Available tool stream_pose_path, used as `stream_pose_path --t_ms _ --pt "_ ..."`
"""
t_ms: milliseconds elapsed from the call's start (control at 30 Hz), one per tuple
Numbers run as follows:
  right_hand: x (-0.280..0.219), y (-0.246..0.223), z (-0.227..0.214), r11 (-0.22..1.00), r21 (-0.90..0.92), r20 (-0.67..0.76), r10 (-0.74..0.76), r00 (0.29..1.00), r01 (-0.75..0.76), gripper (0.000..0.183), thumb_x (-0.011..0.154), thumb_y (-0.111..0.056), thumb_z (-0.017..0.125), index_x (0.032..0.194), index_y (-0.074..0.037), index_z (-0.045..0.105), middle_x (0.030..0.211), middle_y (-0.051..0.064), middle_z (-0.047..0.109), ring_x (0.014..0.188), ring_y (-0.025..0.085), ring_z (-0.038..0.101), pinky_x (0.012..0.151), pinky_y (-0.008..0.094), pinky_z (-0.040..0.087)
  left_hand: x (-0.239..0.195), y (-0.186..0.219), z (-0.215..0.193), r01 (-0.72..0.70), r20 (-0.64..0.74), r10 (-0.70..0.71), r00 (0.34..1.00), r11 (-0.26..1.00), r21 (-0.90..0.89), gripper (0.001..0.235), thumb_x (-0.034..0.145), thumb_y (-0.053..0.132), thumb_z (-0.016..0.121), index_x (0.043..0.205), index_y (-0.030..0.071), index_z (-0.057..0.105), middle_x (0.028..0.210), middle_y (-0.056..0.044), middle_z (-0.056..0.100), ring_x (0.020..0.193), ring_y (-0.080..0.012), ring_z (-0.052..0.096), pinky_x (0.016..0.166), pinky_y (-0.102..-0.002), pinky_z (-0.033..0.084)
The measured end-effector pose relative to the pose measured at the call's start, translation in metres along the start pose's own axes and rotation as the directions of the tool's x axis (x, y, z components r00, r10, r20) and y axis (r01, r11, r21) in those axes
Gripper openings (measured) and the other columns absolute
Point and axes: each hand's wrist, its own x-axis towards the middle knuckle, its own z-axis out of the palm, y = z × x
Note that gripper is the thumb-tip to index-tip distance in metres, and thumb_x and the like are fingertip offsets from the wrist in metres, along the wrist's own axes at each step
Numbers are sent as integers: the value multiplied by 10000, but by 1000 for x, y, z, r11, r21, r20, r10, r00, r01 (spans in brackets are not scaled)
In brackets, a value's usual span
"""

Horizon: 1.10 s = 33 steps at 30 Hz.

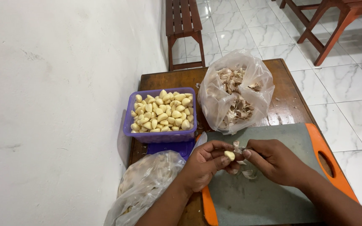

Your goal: A person is peeling garlic cloves by trimming the ends with a knife and removing the skin manually.

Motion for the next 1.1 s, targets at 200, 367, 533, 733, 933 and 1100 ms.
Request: stream_pose_path --t_ms 200,367,533,733,933,1100 --pt "6 -4 -2 999 -17 11 46 999 -46 238 979 -355 599 951 -153 722 801 -3 745 680 161 669 622 334 482 6 -8 -5 10 -129 -8 992 1000 16 374 977 150 719 1292 -42 660 1157 -238 749 883 -271 758 697 -309 619" --pt "1 -5 3 1000 -17 68 15 998 -14 263 1017 -338 541 849 -148 612 718 3 612 610 175 557 591 347 418 6 -15 -8 -25 -189 25 982 1000 1 326 888 47 804 1190 -31 708 945 -155 733 746 -226 700 617 -320 576" --pt "3 -3 9 997 -71 71 3 997 2 339 1018 -439 520 862 -155 616 733 3 657 605 185 627 569 349 441 4 -9 0 -58 -193 85 977 988 141 305 854 47 835 1131 -8 721 919 -138 761 751 -205 720 602 -330 610" --pt "4 2 13 988 -131 61 -76 995 83 324 1031 -421 522 840 -170 597 649 -1 618 546 190 580 526 351 410 2 -10 4 -109 -128 135 982 975 194 292 863 35 831 1118 -49 716 893 -176 756 733 -218 705 606 -321 588" --pt "5 -4 8 996 -72 102 -37 994 45 321 1019 -404 541 864 -170 696 547 -5 596 466 171 522 497 351 392 -2 -1 16 -135 -138 194 971 926 352 288 880 95 823 1137 -13 751 897 -151 773 770 -202 743 655 -311 659" --pt "4 0 7 1000 11 95 -30 995 29 430 1034 -357 587 672 -124 590 515 -20 441 458 119 387 481 331 316 -5 -1 23 -144 -165 216 962 921 363 302 880 82 816 1145 -43 743 862 -161 764 751 -211 749 702 -320 672"
